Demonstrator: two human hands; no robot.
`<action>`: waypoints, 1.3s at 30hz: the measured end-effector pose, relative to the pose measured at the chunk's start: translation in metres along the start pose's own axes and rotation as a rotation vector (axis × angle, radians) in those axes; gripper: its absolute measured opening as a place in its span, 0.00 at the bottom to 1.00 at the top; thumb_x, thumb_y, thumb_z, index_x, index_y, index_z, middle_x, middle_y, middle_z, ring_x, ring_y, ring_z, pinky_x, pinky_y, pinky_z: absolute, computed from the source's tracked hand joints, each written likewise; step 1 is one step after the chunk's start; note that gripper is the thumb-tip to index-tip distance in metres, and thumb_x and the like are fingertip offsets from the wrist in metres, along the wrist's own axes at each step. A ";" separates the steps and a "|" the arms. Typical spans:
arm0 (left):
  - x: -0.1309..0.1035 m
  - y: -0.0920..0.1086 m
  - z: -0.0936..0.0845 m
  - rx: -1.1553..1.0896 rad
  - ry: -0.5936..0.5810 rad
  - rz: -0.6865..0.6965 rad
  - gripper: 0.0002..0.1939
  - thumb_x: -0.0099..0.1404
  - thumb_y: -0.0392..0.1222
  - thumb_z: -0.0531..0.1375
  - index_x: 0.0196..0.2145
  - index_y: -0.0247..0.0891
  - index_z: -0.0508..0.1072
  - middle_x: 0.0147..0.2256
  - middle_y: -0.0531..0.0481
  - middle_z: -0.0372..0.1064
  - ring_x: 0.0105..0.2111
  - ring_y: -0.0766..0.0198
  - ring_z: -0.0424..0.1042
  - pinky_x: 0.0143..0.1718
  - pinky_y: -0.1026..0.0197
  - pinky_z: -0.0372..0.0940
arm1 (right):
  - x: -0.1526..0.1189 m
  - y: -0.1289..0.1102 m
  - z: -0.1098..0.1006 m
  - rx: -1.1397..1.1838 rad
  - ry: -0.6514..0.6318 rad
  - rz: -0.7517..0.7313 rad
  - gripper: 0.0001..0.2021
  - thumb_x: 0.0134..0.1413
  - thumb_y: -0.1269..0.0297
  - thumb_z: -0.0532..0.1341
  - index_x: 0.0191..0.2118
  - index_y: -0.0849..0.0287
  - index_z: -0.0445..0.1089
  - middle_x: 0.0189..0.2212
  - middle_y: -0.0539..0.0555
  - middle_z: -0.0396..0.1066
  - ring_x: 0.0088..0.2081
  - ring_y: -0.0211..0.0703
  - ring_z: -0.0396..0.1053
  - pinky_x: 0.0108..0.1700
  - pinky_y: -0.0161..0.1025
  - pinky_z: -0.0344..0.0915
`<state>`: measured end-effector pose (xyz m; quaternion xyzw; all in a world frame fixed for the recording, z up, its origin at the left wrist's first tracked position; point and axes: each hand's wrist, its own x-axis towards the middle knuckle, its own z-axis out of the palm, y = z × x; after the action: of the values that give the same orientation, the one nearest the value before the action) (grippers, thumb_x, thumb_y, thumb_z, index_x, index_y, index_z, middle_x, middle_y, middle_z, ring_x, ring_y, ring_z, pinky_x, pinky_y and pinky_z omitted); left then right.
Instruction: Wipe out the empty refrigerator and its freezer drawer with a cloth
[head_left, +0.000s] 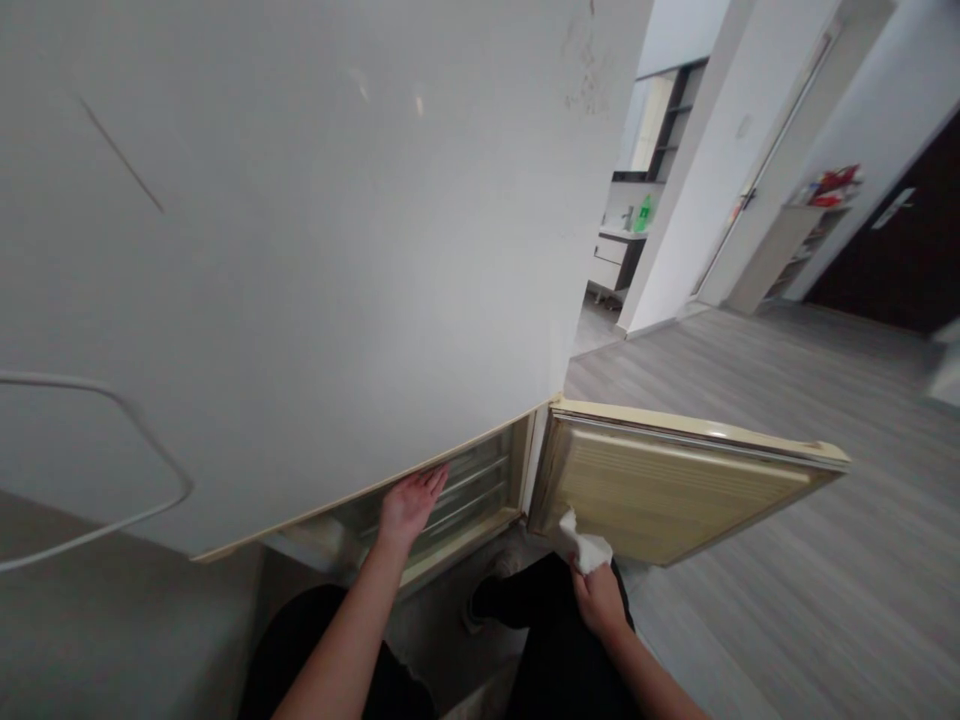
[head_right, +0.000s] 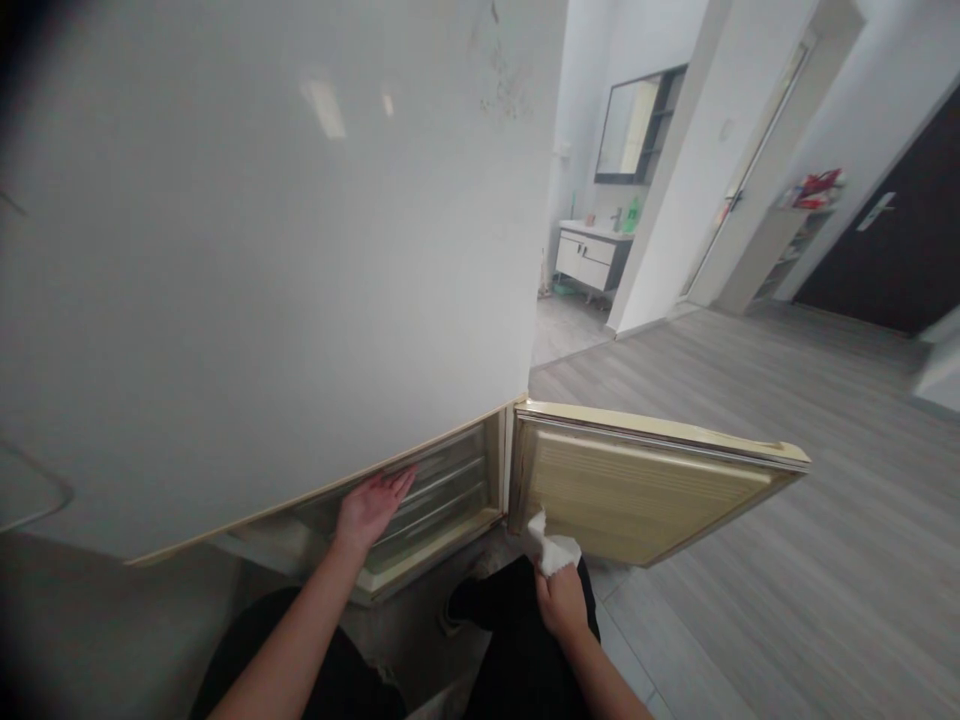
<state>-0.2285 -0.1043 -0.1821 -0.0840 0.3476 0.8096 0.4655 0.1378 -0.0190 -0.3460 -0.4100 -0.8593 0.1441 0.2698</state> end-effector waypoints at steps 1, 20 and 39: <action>0.000 -0.001 -0.001 0.025 -0.002 -0.012 0.11 0.65 0.31 0.51 0.30 0.34 0.71 0.46 0.35 0.74 0.55 0.50 0.72 0.49 0.53 0.73 | 0.000 0.000 0.001 0.000 0.004 0.005 0.19 0.66 0.59 0.50 0.49 0.63 0.75 0.47 0.64 0.76 0.50 0.54 0.73 0.54 0.49 0.69; 0.052 -0.068 -0.035 0.122 0.383 -0.080 0.09 0.68 0.41 0.56 0.45 0.38 0.66 0.41 0.47 0.68 0.33 0.65 0.75 0.35 0.62 0.71 | 0.005 -0.003 -0.005 -0.031 -0.038 0.021 0.16 0.64 0.60 0.53 0.42 0.61 0.76 0.42 0.62 0.76 0.45 0.54 0.73 0.50 0.48 0.68; 0.052 -0.072 -0.040 0.070 0.359 0.006 0.04 0.65 0.38 0.58 0.39 0.40 0.66 0.38 0.49 0.65 0.34 0.65 0.77 0.35 0.65 0.71 | 0.002 0.001 0.000 -0.079 -0.052 0.020 0.16 0.64 0.62 0.52 0.41 0.63 0.76 0.40 0.64 0.76 0.44 0.56 0.73 0.48 0.49 0.68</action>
<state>-0.2065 -0.0702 -0.2710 -0.2102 0.4532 0.7703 0.3963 0.1372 -0.0167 -0.3452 -0.4249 -0.8669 0.1231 0.2297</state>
